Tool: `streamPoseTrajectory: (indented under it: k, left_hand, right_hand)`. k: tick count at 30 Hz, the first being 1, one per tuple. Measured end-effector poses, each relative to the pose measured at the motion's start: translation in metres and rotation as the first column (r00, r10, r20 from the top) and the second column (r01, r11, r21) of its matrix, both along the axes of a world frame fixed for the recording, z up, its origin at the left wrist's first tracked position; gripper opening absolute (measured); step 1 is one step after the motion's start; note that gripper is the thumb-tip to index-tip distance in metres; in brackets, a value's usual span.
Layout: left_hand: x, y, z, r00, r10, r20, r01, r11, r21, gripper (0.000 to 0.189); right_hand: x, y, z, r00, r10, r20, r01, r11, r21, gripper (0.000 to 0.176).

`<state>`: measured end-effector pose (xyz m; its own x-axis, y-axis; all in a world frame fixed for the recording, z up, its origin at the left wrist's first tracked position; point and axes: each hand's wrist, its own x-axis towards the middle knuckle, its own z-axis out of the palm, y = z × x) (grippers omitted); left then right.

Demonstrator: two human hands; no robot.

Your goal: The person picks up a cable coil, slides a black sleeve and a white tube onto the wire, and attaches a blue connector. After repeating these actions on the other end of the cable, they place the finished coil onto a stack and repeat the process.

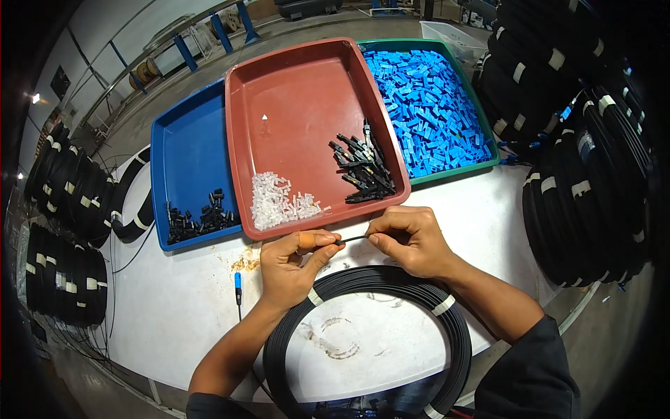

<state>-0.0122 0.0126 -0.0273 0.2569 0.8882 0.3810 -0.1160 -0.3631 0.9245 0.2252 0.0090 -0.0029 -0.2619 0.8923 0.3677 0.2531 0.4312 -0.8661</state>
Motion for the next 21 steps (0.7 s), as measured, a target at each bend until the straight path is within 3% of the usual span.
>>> streamPoseTrajectory:
  k: [4,5,6,9,16,19,21]
  left_hand:
    - [0.000,0.002,0.002,0.991,0.080,-0.106,-0.068,0.992,0.106,0.012]
    - [0.000,0.002,0.006,0.978,0.123,-0.169,-0.082,0.970,0.228,0.013]
    - [0.001,0.002,0.010,0.959,0.173,-0.226,-0.086,0.934,0.348,0.014]
    - [0.004,-0.001,0.018,0.928,0.189,-0.322,-0.023,0.889,0.457,0.016]
    - [0.008,0.000,0.022,0.921,0.108,-0.373,0.112,0.846,0.521,0.018]
    - [0.007,-0.005,0.027,0.891,0.143,-0.431,0.060,0.904,0.424,0.032]
    - [0.008,-0.008,0.034,0.886,0.170,-0.432,0.025,0.912,0.410,0.057]
  right_hand:
    - [-0.003,0.001,-0.007,0.995,-0.065,0.081,0.039,0.957,0.289,0.009]
    - [-0.003,0.001,-0.007,0.991,-0.085,0.108,0.037,0.923,0.383,0.012]
    - [-0.004,0.000,-0.007,0.991,-0.084,0.108,0.036,0.923,0.383,0.012]
    - [-0.005,-0.004,-0.004,0.985,-0.051,0.165,-0.021,0.913,0.407,0.017]
    - [-0.009,-0.009,-0.002,0.983,0.019,0.184,-0.090,0.918,0.385,0.018]
    - [-0.008,-0.007,-0.003,0.987,0.006,0.162,-0.060,0.942,0.331,0.015]
    - [-0.005,-0.006,-0.002,0.987,-0.021,0.160,-0.024,0.961,0.274,0.010]
